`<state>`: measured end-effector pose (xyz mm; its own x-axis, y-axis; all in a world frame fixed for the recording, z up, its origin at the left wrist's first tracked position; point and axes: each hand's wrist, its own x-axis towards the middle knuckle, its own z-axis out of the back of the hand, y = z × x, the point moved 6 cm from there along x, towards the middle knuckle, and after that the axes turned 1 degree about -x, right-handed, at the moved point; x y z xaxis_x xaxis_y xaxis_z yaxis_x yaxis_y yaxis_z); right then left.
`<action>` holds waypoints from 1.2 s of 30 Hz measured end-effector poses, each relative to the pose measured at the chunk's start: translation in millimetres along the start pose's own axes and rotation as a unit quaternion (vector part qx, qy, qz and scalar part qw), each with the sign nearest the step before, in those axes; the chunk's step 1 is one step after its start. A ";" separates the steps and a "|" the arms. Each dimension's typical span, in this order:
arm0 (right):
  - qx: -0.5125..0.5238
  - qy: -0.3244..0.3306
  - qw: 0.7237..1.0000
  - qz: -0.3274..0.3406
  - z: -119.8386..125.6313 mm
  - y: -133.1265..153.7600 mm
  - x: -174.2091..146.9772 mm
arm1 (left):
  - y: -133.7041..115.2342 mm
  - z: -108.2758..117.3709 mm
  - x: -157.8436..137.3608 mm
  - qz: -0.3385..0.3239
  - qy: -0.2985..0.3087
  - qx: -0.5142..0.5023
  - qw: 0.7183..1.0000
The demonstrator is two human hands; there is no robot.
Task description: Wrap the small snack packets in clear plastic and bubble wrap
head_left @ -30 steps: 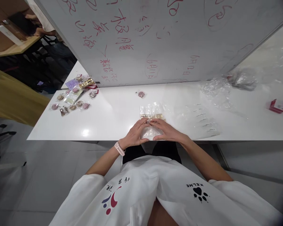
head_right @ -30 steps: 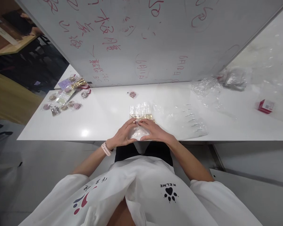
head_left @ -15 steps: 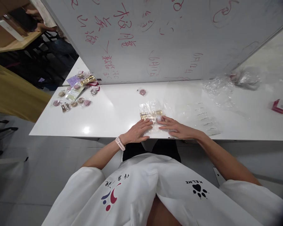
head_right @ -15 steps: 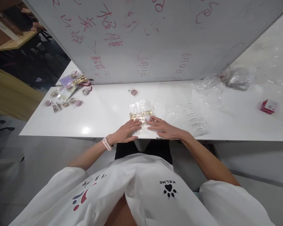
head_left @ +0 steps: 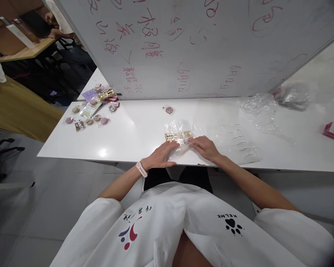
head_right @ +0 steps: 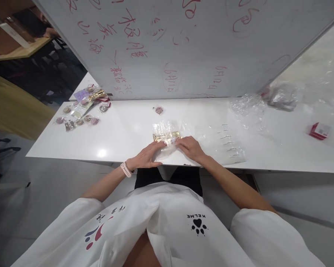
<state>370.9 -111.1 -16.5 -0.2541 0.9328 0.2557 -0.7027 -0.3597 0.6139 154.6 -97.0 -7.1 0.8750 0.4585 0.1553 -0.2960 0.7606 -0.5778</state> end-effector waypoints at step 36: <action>-0.068 0.050 0.996 -0.001 -4.8 -5.3 52.6 | 37.2 40.1 49.4 0.201 -0.066 0.014 0.977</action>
<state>358.1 -59.9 -9.9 -0.3123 0.9339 0.1739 -0.7857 -0.3569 0.5053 171.4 -27.6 11.2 0.6292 0.7769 0.0226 -0.6179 0.5176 -0.5918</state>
